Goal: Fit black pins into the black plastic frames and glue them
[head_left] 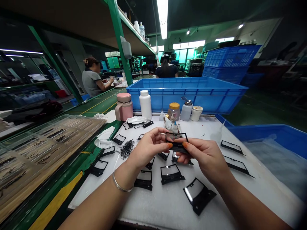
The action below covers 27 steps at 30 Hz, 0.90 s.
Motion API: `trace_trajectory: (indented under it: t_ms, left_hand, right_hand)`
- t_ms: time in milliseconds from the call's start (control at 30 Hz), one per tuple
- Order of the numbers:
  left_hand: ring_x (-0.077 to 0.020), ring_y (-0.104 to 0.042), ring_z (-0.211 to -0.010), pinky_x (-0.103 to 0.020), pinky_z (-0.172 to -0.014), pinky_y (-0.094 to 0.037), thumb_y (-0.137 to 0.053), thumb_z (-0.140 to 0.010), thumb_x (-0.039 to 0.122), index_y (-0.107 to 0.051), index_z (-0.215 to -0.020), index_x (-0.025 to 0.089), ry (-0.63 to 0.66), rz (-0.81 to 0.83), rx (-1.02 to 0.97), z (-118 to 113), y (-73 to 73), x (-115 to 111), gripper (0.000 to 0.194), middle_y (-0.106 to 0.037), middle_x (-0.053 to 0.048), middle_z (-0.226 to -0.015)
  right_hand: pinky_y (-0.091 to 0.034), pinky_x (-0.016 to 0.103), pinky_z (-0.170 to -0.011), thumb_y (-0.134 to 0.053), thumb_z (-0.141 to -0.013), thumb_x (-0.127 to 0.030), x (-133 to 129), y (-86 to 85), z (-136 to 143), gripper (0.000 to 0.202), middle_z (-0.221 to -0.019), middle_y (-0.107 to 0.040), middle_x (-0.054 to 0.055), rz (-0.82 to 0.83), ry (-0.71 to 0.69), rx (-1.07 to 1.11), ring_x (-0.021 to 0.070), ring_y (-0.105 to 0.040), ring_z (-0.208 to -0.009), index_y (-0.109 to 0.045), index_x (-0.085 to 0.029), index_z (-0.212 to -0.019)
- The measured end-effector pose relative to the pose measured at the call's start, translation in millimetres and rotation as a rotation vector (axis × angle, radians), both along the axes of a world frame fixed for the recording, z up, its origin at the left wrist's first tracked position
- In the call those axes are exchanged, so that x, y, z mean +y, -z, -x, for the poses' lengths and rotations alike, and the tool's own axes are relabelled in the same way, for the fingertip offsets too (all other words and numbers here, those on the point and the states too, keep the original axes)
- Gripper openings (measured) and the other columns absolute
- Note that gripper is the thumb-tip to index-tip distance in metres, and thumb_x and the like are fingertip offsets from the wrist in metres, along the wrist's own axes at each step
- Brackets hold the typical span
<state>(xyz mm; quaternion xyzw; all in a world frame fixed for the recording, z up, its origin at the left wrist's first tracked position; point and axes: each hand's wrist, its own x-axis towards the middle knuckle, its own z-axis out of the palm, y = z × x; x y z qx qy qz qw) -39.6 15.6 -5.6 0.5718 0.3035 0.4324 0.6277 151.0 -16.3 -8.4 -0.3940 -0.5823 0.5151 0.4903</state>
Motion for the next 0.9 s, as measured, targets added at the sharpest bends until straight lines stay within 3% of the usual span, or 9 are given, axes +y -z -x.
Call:
trace_trajectory:
  t_ms: [200, 500, 900]
  left_hand:
    - [-0.013, -0.061, -0.081, -0.024, -0.073, -0.047, -0.069, -0.079, 0.016, -0.056, -0.111, 0.016, -0.01, -0.097, 0.097, -1.7, -2.8, -2.8, 0.035, -0.065, -0.005, -0.089]
    - [-0.0094, -0.057, -0.074, -0.02, -0.068, -0.045, -0.074, -0.075, 0.017, -0.059, -0.087, 0.012, -0.032, -0.126, 0.1, -2.6, -3.3, -1.9, 0.02, -0.062, -0.002, -0.082]
    - [-0.0095, -0.06, -0.07, -0.02, -0.065, -0.047, -0.078, -0.07, 0.016, -0.057, -0.082, 0.011, -0.006, -0.09, 0.111, 1.4, -0.5, 3.3, 0.024, -0.065, -0.003, -0.08]
  right_hand:
    - [-0.055, 0.023, -0.055, -0.057, -0.091, -0.035, -3.8, -0.2, 2.8, 0.028, -0.072, -0.072, 0.004, -0.077, 0.016, -0.092, 0.0136, -0.067, -0.058, -0.073, -0.017, -0.104]
    - [-0.055, 0.021, -0.056, -0.053, -0.093, -0.029, -5.8, 1.3, 3.2, 0.025, -0.069, -0.07, 0.001, -0.129, 0.036, -0.168, 0.0123, -0.067, -0.058, -0.073, -0.018, -0.104]
    - [-0.055, 0.019, -0.054, -0.05, -0.092, -0.024, -7.8, -1.3, 4.7, 0.024, -0.066, -0.069, 0.0, -0.198, 0.019, -0.246, 0.012, -0.068, -0.056, -0.073, -0.018, -0.089]
